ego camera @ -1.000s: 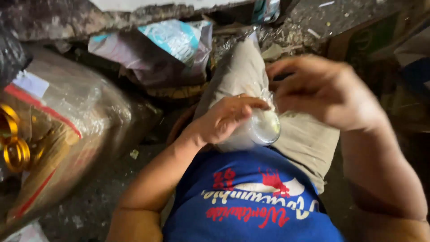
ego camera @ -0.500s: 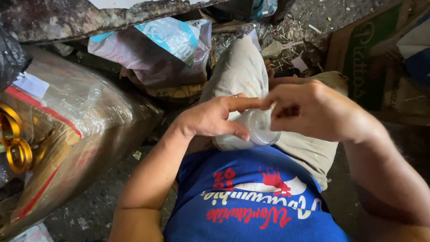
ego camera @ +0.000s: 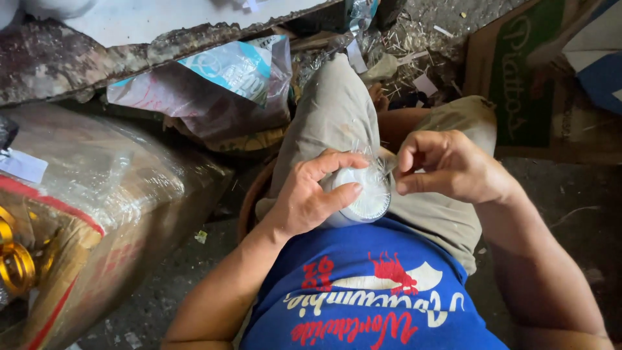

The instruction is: The person is packaging individual white candles into plastic sleeves, using scissors to trim the bags and ensuring they are properly seated.

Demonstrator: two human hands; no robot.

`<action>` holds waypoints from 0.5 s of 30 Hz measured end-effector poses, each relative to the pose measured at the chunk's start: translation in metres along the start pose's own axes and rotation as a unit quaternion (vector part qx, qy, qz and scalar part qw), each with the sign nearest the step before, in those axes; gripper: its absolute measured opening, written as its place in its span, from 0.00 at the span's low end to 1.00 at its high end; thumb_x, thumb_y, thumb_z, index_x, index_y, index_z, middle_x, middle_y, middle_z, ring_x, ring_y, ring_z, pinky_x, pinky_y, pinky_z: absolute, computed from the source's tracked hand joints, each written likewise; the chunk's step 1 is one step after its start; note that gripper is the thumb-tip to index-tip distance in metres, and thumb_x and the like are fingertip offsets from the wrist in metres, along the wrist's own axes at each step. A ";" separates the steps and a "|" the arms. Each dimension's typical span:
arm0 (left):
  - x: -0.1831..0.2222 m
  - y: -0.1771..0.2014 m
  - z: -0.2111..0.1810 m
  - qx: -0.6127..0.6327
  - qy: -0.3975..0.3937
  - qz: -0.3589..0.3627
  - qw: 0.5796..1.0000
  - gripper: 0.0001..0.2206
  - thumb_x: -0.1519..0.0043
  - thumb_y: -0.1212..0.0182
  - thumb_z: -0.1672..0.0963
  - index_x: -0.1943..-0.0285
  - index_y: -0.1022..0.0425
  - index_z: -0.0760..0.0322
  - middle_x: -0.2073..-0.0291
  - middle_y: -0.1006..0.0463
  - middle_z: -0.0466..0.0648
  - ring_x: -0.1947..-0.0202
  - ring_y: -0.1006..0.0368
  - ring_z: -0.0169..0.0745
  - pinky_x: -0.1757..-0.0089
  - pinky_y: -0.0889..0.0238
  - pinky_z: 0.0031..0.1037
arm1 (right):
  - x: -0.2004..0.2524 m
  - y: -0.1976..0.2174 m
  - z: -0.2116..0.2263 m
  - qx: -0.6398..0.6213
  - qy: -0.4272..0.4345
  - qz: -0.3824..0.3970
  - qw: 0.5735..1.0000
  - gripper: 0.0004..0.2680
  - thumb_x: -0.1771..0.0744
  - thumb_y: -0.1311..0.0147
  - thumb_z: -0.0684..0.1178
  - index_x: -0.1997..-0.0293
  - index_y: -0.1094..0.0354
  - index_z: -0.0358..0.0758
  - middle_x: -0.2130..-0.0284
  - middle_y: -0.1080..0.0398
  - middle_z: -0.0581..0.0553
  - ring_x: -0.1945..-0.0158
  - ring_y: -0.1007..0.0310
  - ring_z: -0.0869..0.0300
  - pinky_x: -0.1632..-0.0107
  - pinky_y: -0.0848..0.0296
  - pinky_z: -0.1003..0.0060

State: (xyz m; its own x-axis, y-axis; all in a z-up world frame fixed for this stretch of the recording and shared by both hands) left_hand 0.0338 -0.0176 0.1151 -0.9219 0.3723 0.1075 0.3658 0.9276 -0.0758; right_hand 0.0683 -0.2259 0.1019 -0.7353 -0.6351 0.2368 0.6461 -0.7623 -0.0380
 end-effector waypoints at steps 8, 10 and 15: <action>-0.002 0.009 0.006 0.009 -0.028 -0.032 0.999 0.17 0.42 0.31 0.53 0.47 0.18 0.64 0.56 0.16 0.51 0.49 0.24 0.33 0.48 0.32 0.31 | -0.001 -0.016 -0.115 -0.118 0.076 -0.094 0.986 0.12 0.44 0.27 0.36 0.65 0.29 0.26 0.77 0.25 0.34 0.74 0.23 0.54 0.67 0.23 0.61; -0.006 0.015 0.008 0.000 -0.011 -0.042 0.999 0.18 0.45 0.30 0.53 0.49 0.16 0.66 0.60 0.15 0.56 0.53 0.21 0.40 0.51 0.30 0.35 | -0.003 -0.043 -0.133 -0.110 0.069 -0.115 0.985 0.07 0.37 0.33 0.41 0.60 0.24 0.32 0.71 0.24 0.44 0.66 0.26 0.61 0.60 0.23 0.61; -0.012 0.021 0.003 0.032 -0.002 -0.034 0.999 0.16 0.43 0.36 0.54 0.50 0.18 0.66 0.55 0.14 0.54 0.51 0.22 0.39 0.48 0.31 0.32 | -0.022 -0.011 -0.088 -0.005 0.042 -0.162 0.986 0.11 0.40 0.28 0.41 0.58 0.26 0.37 0.72 0.25 0.50 0.67 0.27 0.66 0.60 0.26 0.69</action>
State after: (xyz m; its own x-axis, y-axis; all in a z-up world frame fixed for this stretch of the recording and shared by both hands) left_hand 0.0520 -0.0031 0.1090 -0.9451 0.3077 0.1098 0.2931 0.9470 -0.1314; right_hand 0.0594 -0.2148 0.0121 -0.9175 -0.3657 0.1563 0.3725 -0.9279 0.0160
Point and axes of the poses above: each hand's wrist, its own x-axis away from the middle knuckle, its own y-axis out of the back of the hand, z = x × y, the point moved 6 cm from there along -x, towards the middle knuckle
